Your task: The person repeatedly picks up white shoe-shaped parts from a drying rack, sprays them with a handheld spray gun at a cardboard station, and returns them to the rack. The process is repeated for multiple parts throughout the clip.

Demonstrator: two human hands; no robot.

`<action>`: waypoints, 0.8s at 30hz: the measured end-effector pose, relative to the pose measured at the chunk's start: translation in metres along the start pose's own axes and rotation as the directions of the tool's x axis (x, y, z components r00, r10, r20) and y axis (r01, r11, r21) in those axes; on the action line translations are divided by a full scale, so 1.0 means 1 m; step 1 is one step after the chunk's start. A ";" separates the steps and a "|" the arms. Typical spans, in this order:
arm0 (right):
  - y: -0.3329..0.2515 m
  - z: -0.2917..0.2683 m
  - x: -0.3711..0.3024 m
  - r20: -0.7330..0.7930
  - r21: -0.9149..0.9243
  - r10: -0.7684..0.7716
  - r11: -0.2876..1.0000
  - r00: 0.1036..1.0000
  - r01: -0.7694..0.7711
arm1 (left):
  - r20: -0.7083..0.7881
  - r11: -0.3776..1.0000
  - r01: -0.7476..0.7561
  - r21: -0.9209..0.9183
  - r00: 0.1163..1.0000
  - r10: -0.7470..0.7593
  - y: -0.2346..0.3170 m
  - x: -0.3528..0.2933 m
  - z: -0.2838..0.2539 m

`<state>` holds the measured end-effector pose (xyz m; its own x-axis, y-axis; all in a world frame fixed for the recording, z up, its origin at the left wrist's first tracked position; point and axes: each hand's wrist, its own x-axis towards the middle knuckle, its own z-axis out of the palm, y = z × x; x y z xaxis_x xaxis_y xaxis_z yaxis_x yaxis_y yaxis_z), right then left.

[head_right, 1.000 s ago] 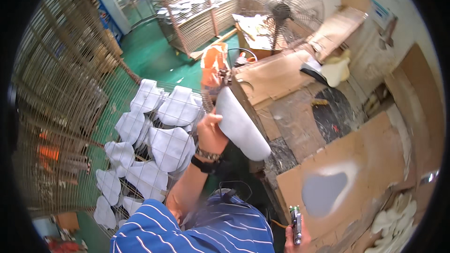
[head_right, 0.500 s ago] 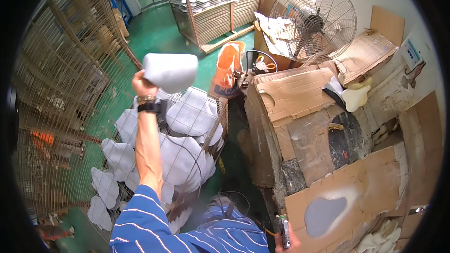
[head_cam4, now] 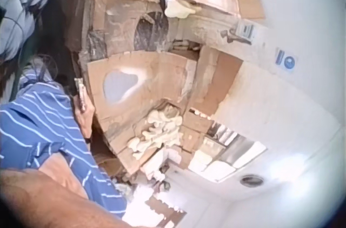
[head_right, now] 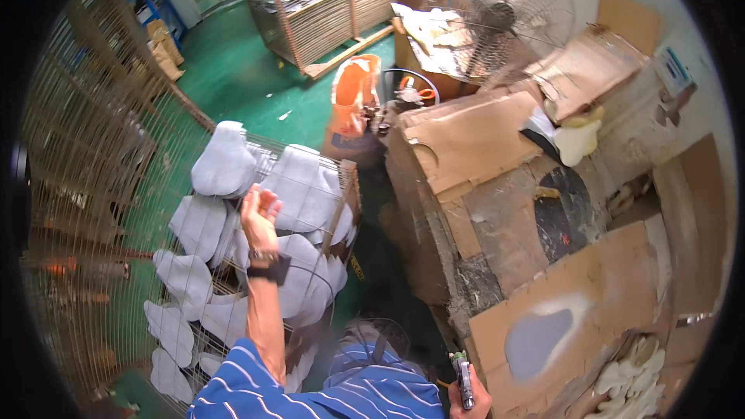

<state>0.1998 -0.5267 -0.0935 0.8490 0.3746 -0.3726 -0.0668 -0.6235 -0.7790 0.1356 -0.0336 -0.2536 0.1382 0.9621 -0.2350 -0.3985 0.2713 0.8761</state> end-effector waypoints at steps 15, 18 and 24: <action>0.096 -0.118 -0.171 -0.640 0.067 0.137 0.990 0.756 -0.123 | 0.735 0.723 -0.190 0.664 -0.012 -0.678 -0.113 -0.352 0.125; 0.110 -0.139 -0.186 -0.763 0.034 0.108 0.991 0.637 -0.128 | 0.684 0.367 -0.881 0.299 -0.071 -0.726 -0.215 -0.310 0.085; 0.128 -0.149 -0.208 -0.719 0.125 0.196 0.980 0.667 -0.153 | 0.482 0.134 -0.875 0.466 0.124 -0.867 -0.319 -0.222 -0.020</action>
<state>0.0928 -0.7863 -0.0406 0.9300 -0.3655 -0.0386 -0.2611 -0.5831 -0.7693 0.2138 -0.3335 -0.4891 0.7996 -0.1290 -0.5865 0.2485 -0.8180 0.5187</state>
